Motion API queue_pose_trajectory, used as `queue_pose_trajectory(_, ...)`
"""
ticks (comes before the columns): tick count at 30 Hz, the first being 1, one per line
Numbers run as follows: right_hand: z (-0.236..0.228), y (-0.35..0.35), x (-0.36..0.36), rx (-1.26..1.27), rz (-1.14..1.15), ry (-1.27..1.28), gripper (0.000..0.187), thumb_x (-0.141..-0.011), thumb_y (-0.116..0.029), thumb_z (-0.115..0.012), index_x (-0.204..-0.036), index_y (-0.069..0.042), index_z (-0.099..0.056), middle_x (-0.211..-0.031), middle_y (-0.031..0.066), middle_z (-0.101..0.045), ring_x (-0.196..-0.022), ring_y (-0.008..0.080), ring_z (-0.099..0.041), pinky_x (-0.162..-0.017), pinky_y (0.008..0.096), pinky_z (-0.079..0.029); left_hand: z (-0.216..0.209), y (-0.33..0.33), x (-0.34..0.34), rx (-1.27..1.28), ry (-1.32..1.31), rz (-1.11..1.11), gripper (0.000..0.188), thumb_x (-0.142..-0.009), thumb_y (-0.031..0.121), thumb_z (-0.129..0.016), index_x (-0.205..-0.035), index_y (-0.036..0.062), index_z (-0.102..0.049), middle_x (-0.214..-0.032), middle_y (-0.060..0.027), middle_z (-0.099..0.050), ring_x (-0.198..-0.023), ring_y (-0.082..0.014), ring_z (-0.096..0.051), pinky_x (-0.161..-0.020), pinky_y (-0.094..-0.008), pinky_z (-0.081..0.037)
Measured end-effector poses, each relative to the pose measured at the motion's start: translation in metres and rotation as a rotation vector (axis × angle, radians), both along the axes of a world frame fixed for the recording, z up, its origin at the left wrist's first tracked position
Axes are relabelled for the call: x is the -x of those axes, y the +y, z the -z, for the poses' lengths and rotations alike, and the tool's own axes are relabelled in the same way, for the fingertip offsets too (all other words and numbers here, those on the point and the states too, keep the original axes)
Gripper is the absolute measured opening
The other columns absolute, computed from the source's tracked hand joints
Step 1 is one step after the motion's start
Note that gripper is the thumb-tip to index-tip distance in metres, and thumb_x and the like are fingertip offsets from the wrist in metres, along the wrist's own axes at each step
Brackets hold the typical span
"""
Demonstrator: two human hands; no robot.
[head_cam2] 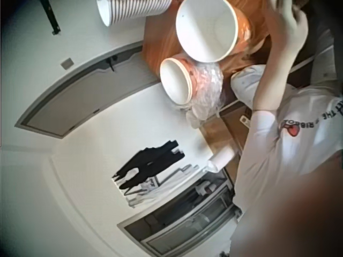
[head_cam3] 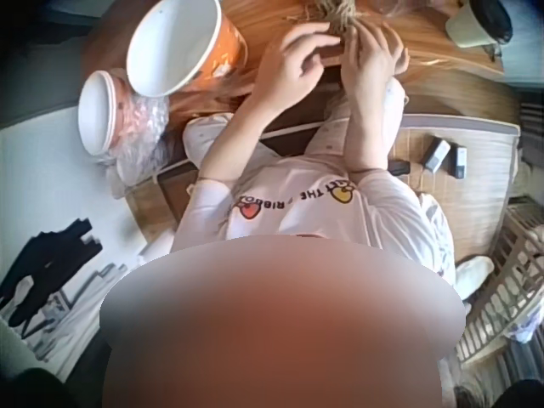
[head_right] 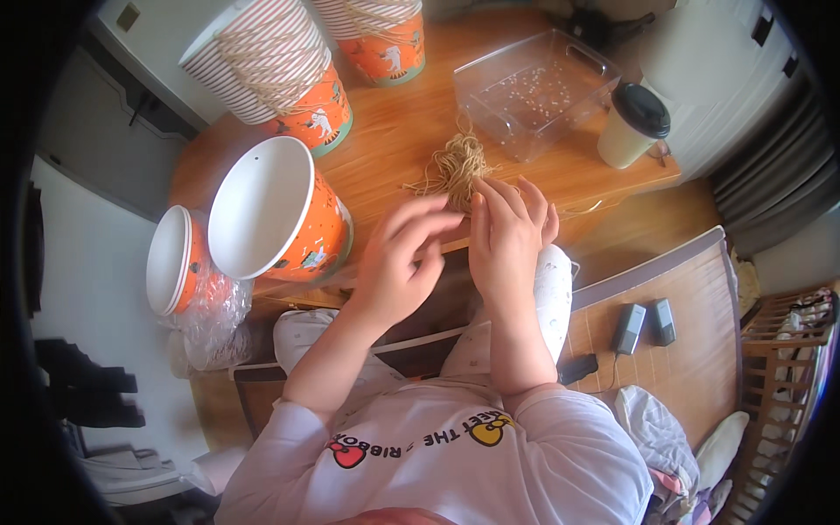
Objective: Threading and tying twine handles onto paper bowls.
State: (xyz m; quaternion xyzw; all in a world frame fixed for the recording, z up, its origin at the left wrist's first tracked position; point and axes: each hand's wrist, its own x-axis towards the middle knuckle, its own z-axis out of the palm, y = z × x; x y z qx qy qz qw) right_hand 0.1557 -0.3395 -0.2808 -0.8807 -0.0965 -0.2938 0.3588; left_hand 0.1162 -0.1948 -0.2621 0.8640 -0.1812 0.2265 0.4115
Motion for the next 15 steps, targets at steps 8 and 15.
queue_pose_trajectory(8, -0.03, -0.046, 0.013, -0.308, -0.433, -0.031, 0.027, -0.098, -0.012, -0.054, -0.116, -0.001, -0.069, -0.122, 0.0118, -0.067, -0.127, 0.0313, -0.051, -0.111, 0.0437, -0.032, 0.033, -0.026, -0.059, -0.182, -0.063, -0.127, 0.037, -0.089, 0.028, -0.066, -0.112, 0.0, -0.069, -0.126, -0.0209, -0.063, -0.123, -0.0359, -0.056, -0.105, -0.0455, -0.043)
queue_pose_trajectory(15, -0.052, -0.139, 0.061, -0.886, -0.265, -0.946, 0.052, -0.104, -0.03, -0.033, -0.13, 0.011, -0.052, -0.138, 0.0219, -0.052, -0.126, 0.0304, -0.05, -0.11, 0.041, -0.036, 0.023, 0.005, -0.064, -0.049, -0.117, -0.231, 0.029, -0.087, 0.021, -0.071, -0.109, 0.002, -0.067, -0.121, -0.0181, -0.065, -0.114, -0.0351, -0.06, -0.1, -0.0448, -0.046)
